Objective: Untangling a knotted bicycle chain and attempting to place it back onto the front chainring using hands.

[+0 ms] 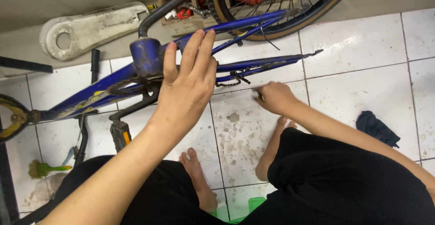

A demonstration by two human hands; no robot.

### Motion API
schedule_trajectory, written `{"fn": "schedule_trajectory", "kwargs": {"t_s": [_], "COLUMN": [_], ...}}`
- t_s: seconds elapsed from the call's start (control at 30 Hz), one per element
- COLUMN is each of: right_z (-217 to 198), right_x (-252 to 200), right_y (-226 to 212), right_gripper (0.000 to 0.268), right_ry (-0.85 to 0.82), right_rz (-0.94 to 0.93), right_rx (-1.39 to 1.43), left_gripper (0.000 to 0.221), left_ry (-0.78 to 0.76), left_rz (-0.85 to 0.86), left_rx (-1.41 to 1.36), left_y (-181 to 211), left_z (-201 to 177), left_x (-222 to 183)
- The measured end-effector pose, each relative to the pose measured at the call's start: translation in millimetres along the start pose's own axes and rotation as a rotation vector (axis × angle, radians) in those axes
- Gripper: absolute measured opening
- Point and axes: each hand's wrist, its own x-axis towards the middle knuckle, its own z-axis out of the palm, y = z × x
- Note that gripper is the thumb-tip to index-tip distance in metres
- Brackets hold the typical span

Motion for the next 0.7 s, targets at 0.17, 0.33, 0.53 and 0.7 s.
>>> {"fn": "schedule_trajectory", "kwargs": {"t_s": [0.17,0.33,0.53,0.7], "right_z": [-169.1,-239.5,-228.3,-236.7], "right_x": [-51.6,-46.0,-13.7,-16.3], "right_y": [-37.7,-58.4,-86.7,-101.3], "right_gripper": [0.051,0.035,0.051,0.039], "right_ry": [-0.659,-0.178,-0.231,-0.270], "right_rz": [-0.076,-0.331,-0.406,-0.255], "right_rx": [0.214,0.425,0.294,0.153], "left_gripper": [0.014,0.018,0.013,0.013], "left_ry": [0.039,0.125,0.298,0.332], "left_rz": [-0.083,-0.172,-0.211,-0.276], "left_rx": [-0.086,-0.146,-0.436,-0.825], "left_y": [0.9,1.2,-7.3,-7.1], "left_z": [0.6,-4.7,-3.3,5.5], "left_x": [8.0,13.3,16.6,10.3]}}
